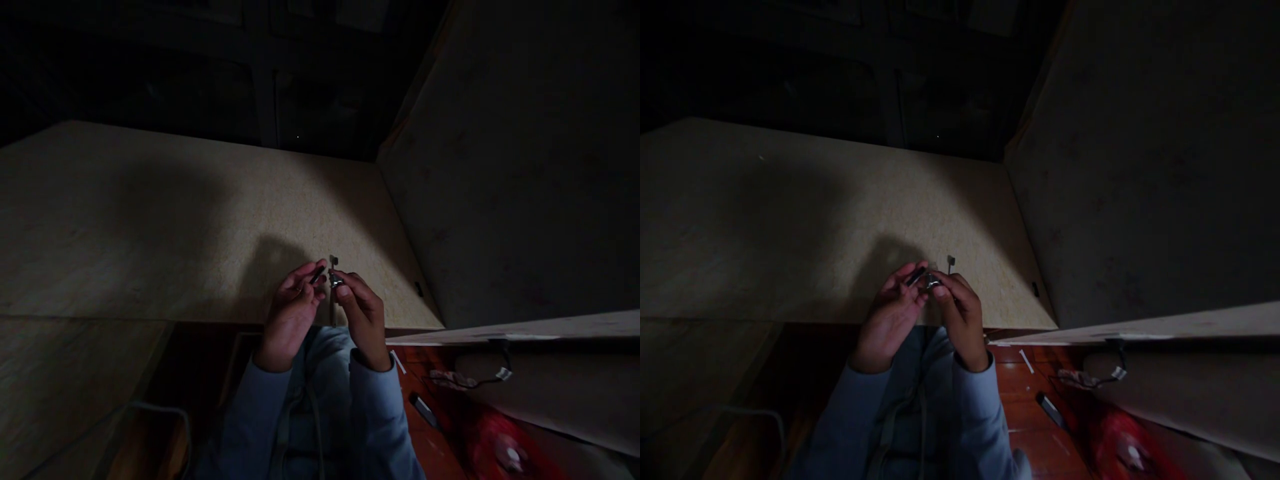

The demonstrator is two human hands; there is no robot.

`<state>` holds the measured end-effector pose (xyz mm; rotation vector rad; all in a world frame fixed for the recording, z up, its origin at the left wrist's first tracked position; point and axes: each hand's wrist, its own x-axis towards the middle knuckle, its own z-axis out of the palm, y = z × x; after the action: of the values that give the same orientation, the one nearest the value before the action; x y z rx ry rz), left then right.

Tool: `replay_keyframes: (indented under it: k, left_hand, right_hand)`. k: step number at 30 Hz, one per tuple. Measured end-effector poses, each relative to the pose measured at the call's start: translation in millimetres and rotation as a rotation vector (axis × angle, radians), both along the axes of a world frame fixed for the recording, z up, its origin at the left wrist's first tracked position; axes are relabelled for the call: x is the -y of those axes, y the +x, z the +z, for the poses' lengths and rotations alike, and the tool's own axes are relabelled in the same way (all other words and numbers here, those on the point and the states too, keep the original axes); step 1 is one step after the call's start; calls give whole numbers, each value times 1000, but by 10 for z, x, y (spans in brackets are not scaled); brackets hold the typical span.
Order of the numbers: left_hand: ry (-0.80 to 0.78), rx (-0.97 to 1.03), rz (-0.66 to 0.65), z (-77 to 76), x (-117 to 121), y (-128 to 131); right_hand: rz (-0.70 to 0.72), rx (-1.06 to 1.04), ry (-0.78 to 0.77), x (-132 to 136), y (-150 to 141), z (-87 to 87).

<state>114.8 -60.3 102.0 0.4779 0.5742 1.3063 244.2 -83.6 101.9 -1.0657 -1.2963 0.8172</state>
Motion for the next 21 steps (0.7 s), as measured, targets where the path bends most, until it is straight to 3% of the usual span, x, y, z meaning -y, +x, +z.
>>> replay_keyframes:
  k: [7,21]
  left_hand:
    - [38,6,-2,180,149,8]
    - [67,27,-4,208,175,38]
  right_hand:
    - [-81,44,84,99,-87,210]
    - [-117,99,129,135,-122,269]
